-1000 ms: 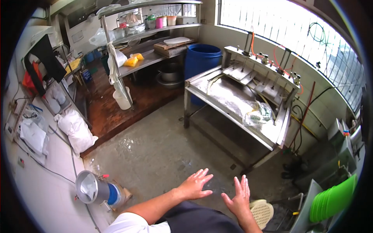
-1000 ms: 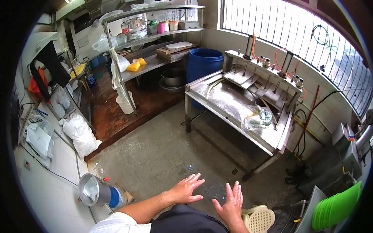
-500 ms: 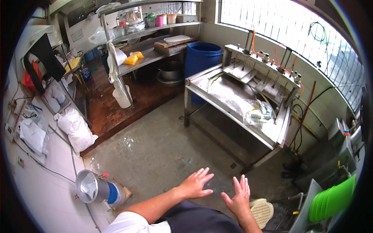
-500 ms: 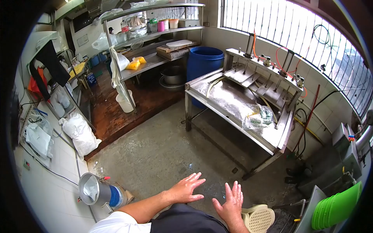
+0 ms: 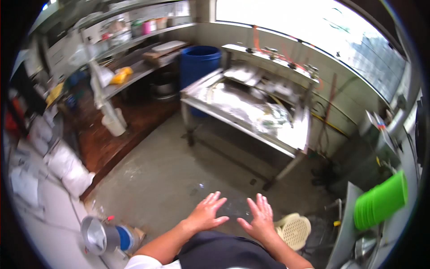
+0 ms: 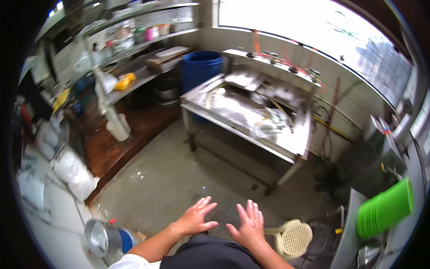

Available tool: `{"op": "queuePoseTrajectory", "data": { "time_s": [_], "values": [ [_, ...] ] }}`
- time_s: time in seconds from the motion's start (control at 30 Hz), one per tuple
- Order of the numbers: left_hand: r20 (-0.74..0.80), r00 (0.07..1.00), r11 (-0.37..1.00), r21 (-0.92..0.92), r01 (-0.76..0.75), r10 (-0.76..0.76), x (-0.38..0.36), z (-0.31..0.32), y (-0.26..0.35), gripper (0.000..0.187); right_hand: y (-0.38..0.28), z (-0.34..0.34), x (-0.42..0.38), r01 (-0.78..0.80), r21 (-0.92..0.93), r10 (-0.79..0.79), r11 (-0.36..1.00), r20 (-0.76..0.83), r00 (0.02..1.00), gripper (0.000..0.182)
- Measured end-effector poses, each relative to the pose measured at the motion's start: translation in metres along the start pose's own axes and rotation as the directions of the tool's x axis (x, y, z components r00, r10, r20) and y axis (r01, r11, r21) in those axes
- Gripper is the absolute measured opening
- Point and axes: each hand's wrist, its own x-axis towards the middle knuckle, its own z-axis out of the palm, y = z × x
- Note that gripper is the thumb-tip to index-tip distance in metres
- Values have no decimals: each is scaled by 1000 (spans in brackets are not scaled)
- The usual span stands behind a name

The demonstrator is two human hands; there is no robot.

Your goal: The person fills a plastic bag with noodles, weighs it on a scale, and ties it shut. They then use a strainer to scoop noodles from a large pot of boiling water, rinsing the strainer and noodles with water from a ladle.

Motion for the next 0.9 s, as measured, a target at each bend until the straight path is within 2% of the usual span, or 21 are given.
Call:
{"op": "queuePoseTrajectory", "data": {
  "time_s": [0.13, 0.17, 0.27, 0.53, 0.7, 0.77, 0.9],
  "values": [
    [13, 1000, 999, -44, 26, -26, 4, -4, 3, 75, -2, -5, -3, -27, -42, 29, 999, 41, 999, 77],
    [44, 999, 999, -50, -14, 16, 5, -4, 3, 75, -1, -2, -4, -24, -46, 25, 999, 29, 999, 76],
    [54, 998, 997, -67, 39, -35, 8, -8, 5, 76, -1, -4, -8, -47, -57, 47, 997, -2, 999, 76],
    [99, 994, 998, -45, -47, 51, 36, -5, 17, 76, 12, -12, -14, -104, -52, 99, 993, -82, 992, 74],
    [108, 987, 992, 23, -124, 121, 73, 17, 50, 74, 56, -26, -45, -203, -38, 198, 978, -102, 975, 76],
    [98, 988, 991, -66, -113, 119, 88, 26, 75, 75, 81, -35, -56, -246, -32, 240, 969, -118, 964, 76],
    [126, 977, 984, -58, -166, 172, 121, 50, 107, 77, 127, -52, -60, -330, -5, 326, 944, -137, 935, 77]
  ]
}}
